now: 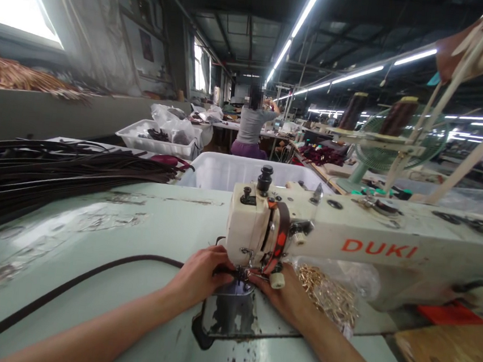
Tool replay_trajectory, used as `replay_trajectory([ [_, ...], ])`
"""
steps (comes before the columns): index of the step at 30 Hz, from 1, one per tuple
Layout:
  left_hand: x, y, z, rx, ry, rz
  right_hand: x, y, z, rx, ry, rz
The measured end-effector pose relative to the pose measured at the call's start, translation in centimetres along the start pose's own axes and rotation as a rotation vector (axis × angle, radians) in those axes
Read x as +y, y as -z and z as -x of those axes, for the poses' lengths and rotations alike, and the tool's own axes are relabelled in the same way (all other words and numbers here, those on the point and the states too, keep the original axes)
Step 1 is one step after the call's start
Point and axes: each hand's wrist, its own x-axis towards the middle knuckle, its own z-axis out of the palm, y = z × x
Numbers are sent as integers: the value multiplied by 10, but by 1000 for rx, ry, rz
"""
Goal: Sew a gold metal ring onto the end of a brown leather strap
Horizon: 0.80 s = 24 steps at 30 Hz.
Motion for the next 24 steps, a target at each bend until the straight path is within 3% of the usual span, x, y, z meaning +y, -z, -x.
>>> replay_trajectory([
  [16, 0, 9, -4, -14, -43, -73, -4, 4, 0, -52, -27, -1],
  [20, 11, 10, 27, -73, -160, -174, -4, 10, 3, -33, -77, 48],
  [24, 41, 1, 77, -106, -332, -311, -9, 7, 3, -28, -144, 97],
])
